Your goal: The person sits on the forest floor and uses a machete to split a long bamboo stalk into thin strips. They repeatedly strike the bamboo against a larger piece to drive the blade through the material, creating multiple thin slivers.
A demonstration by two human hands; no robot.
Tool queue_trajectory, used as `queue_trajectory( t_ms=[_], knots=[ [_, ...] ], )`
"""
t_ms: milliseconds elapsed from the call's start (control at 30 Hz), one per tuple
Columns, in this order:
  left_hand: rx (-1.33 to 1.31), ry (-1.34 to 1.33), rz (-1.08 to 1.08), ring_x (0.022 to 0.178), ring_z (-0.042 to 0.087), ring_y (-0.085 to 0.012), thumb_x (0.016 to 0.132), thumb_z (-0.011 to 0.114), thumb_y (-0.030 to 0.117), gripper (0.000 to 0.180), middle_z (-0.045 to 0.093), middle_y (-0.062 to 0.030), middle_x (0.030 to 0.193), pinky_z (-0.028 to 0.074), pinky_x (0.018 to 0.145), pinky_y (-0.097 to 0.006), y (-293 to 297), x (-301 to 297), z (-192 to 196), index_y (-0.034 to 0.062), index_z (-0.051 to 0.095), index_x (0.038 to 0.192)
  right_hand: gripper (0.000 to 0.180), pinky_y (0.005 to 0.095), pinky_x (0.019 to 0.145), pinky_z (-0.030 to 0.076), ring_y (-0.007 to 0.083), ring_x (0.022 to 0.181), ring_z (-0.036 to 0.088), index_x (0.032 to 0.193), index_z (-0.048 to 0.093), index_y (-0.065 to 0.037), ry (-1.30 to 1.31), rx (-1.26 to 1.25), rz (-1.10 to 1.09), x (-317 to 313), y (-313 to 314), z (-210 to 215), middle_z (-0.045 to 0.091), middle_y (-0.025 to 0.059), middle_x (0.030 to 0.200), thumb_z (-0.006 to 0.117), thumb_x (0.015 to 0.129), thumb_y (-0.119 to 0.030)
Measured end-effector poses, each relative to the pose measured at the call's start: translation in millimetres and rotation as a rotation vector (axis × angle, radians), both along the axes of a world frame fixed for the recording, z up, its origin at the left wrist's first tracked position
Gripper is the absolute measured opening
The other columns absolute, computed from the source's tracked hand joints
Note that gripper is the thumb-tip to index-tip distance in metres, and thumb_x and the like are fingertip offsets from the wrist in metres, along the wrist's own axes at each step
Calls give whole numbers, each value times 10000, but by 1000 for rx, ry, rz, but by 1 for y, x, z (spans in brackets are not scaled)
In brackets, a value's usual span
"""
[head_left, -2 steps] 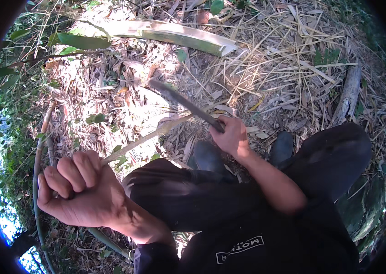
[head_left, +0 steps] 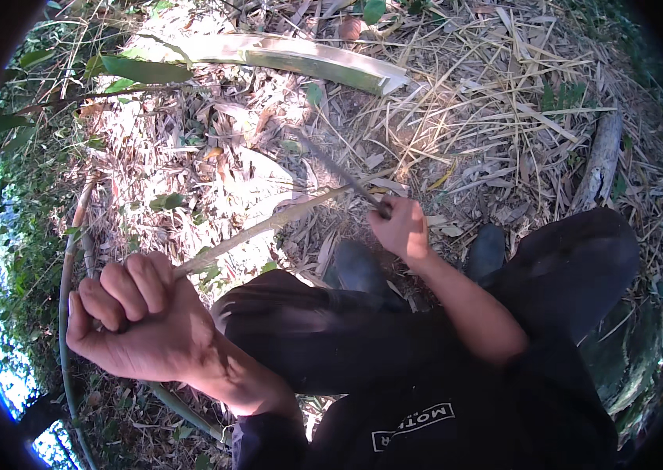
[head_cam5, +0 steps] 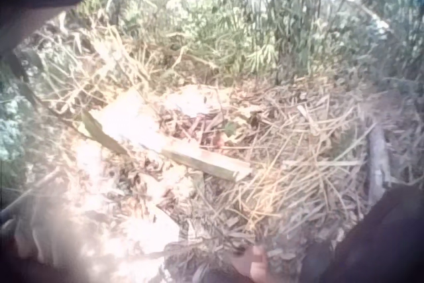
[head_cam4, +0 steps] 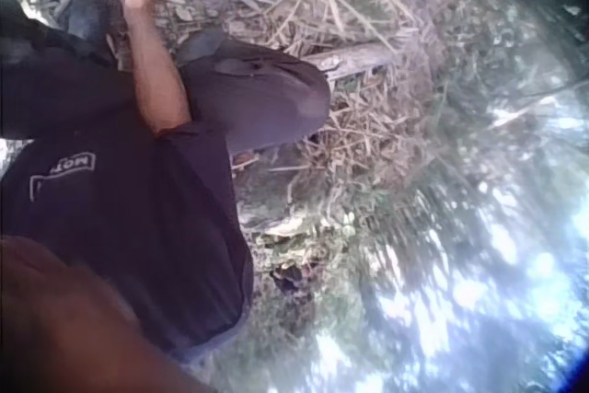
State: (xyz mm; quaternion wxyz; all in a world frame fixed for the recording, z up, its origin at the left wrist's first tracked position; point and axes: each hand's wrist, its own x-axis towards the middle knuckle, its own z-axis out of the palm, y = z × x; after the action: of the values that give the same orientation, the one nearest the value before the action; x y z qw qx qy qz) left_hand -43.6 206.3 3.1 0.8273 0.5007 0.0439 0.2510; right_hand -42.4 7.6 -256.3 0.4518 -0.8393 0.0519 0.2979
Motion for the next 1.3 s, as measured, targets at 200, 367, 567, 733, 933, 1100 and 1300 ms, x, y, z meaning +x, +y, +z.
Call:
queue_trajectory(
  t_ms=[200, 367, 567, 733, 933, 1100, 1300],
  knots=[
    [20, 83, 244, 446, 107, -95, 922, 426, 252, 411, 169, 42, 495, 139, 464, -284, 6, 0, 2, 191, 215, 575, 284, 445, 749, 548, 368, 788, 689, 884, 719, -57, 69, -62, 69, 1, 0, 1, 692, 196, 796, 654, 780, -312],
    [89, 85, 200, 455, 119, -87, 924, 415, 257, 406, 162, 45, 507, 151, 477, -279, -20, 12, 3, 188, 215, 577, 324, 421, 728, 561, 350, 767, 700, 866, 713, -29, 41, -81, -68, -4, -14, -51, 702, 185, 809, 661, 792, -339],
    [104, 69, 208, 455, 121, -84, 929, 421, 232, 400, 166, 51, 526, 145, 473, -286, -8, 8, 5, 189, 225, 583, 382, 445, 770, 551, 371, 818, 694, 901, 715, -24, 60, -93, 87, 10, -4, -3, 701, 205, 848, 681, 786, -387],
    [103, 115, 252, 488, 147, -94, 932, 411, 222, 384, 169, 41, 540, 169, 504, -288, -6, 15, 1, 184, 232, 595, 373, 438, 672, 535, 354, 695, 688, 796, 697, 25, 162, -119, 4, 10, -26, -51, 678, 207, 718, 701, 780, -347],
    [145, 126, 324, 457, 146, -84, 917, 443, 230, 398, 199, 43, 534, 139, 481, -273, -10, 13, 3, 188, 234, 580, 339, 438, 760, 556, 383, 803, 695, 911, 710, 5, 38, -69, 81, 7, -11, -22, 699, 214, 811, 655, 785, -305],
    [111, 105, 232, 467, 153, -95, 930, 413, 235, 381, 201, 45, 532, 181, 507, -290, 2, 14, -3, 186, 250, 590, 370, 448, 771, 553, 384, 811, 693, 896, 702, 20, 175, -163, 54, 9, -28, -63, 690, 229, 794, 678, 786, -333],
    [167, 107, 399, 463, 153, -93, 904, 439, 194, 370, 191, 40, 532, 172, 493, -279, -6, 21, -1, 185, 253, 584, 333, 469, 779, 550, 386, 829, 692, 934, 718, -59, 16, -112, 169, 12, -3, -22, 695, 216, 819, 683, 789, -356]
  ],
)
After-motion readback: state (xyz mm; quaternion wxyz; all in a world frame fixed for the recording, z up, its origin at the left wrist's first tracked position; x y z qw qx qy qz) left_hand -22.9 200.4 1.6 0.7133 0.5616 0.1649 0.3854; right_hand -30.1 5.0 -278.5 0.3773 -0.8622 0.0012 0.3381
